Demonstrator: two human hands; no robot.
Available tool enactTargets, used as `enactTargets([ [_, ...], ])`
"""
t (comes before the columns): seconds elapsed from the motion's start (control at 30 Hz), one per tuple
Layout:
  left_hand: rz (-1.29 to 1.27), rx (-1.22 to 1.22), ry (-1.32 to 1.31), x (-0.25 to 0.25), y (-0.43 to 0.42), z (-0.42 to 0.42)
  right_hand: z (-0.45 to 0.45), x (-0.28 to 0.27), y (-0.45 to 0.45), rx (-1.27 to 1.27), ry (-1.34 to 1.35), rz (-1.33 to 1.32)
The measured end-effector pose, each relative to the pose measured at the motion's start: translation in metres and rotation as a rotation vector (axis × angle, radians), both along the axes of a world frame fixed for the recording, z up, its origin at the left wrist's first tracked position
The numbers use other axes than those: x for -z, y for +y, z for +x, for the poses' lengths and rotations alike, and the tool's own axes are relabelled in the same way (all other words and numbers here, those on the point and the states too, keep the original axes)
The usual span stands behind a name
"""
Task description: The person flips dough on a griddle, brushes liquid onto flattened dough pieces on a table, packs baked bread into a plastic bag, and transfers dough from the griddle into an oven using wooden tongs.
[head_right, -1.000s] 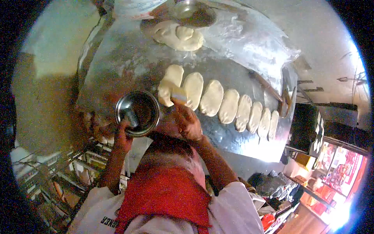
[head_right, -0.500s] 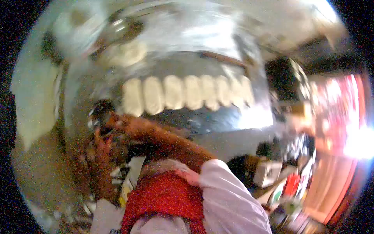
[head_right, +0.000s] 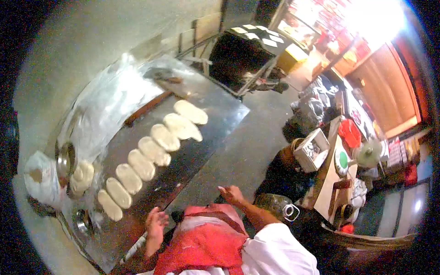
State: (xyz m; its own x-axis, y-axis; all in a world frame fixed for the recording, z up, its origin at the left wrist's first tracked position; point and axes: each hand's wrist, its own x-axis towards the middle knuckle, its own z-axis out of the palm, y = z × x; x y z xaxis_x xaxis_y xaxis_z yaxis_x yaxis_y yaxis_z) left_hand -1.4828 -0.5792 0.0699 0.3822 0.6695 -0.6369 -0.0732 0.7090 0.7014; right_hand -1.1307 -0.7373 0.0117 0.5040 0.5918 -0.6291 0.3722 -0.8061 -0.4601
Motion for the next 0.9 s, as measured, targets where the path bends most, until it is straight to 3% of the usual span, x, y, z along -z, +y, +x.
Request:
enactTargets([
  [0.03,0.020,0.172,0.033,0.006,-0.001,0.037,0.015,0.001,-0.027,0.129,0.034,0.042],
  [0.07,0.032,0.196,0.030,0.006,-0.002,0.076,0.030,0.018,-0.056,0.165,0.009,0.055],
  [0.13,0.207,0.554,0.169,0.001,-0.009,0.152,0.058,0.046,-0.113,0.215,-0.014,0.069],
  [0.23,0.351,0.746,0.197,0.013,-0.016,0.246,0.097,0.054,-0.167,0.206,-0.043,0.115],
  [0.3,0.343,0.819,0.204,0.006,-0.023,0.303,0.128,0.035,-0.191,0.330,0.071,-0.043],
  [0.47,0.313,1.020,0.163,0.021,-0.037,0.424,0.199,0.030,-0.230,0.601,0.022,0.045],
  [0.6,0.376,1.121,0.216,0.013,-0.038,0.488,0.243,0.025,-0.225,0.788,0.121,0.113],
  [0.67,0.258,1.109,0.235,0.027,-0.026,0.521,0.271,0.021,-0.219,0.874,0.173,0.156],
  [0.7,0.250,1.099,0.265,0.015,-0.023,0.541,0.282,0.051,-0.220,0.950,0.226,0.216],
  [0.77,0.168,1.066,0.275,0.025,-0.007,0.579,0.313,0.058,-0.214,0.943,0.208,0.216],
  [0.83,0.070,1.010,0.252,0.044,0.016,0.617,0.351,0.053,-0.210,0.931,0.186,0.208],
  [0.9,0.063,1.013,0.271,0.056,0.034,0.668,0.386,0.041,-0.204,1.080,0.154,0.246],
])
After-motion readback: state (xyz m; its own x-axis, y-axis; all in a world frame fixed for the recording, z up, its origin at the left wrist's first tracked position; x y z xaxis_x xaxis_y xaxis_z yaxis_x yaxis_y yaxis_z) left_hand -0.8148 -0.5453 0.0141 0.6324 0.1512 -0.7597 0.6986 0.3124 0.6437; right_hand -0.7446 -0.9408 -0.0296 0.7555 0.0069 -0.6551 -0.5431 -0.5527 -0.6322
